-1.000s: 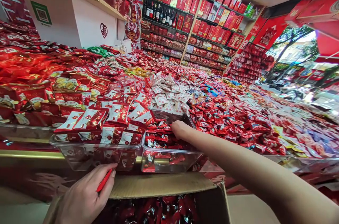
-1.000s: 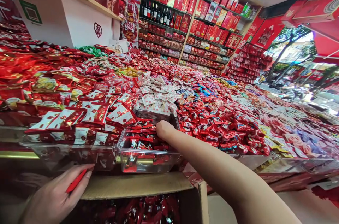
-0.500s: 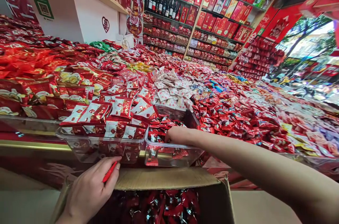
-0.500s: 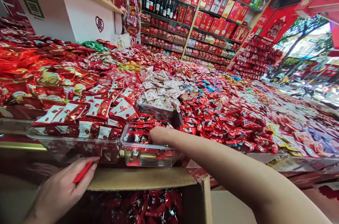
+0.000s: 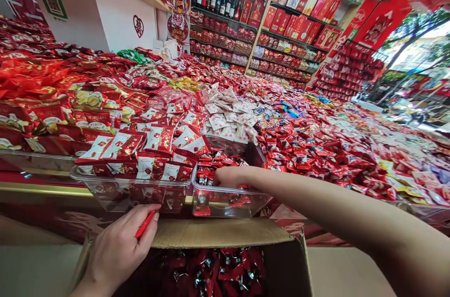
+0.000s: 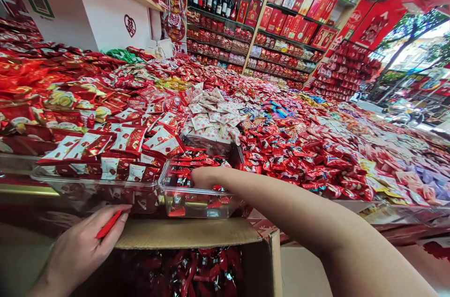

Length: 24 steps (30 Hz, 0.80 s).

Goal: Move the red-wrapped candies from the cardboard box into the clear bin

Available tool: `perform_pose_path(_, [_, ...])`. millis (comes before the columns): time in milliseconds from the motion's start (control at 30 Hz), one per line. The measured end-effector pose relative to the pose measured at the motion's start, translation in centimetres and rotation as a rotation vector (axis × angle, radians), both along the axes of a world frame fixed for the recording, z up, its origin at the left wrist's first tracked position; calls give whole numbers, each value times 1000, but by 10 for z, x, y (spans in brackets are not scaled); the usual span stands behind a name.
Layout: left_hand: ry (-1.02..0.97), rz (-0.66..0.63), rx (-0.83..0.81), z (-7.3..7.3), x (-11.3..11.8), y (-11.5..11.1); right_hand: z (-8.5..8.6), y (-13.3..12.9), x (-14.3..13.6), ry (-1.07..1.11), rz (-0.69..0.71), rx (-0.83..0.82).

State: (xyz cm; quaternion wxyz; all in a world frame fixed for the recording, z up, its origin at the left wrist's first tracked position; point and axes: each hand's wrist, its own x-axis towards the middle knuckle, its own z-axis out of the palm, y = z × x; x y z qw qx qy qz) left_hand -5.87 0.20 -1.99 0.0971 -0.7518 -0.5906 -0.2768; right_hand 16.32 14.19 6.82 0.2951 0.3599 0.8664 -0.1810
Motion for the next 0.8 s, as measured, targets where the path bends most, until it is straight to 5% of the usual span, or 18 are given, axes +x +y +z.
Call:
perform_pose_path(467, [-23,16,1,-1,1,0,-4,5,4,129,72,174])
perform_pose_path(800, [-19,27,-41,3,3,0,4,-1,-8,109,-5,-81])
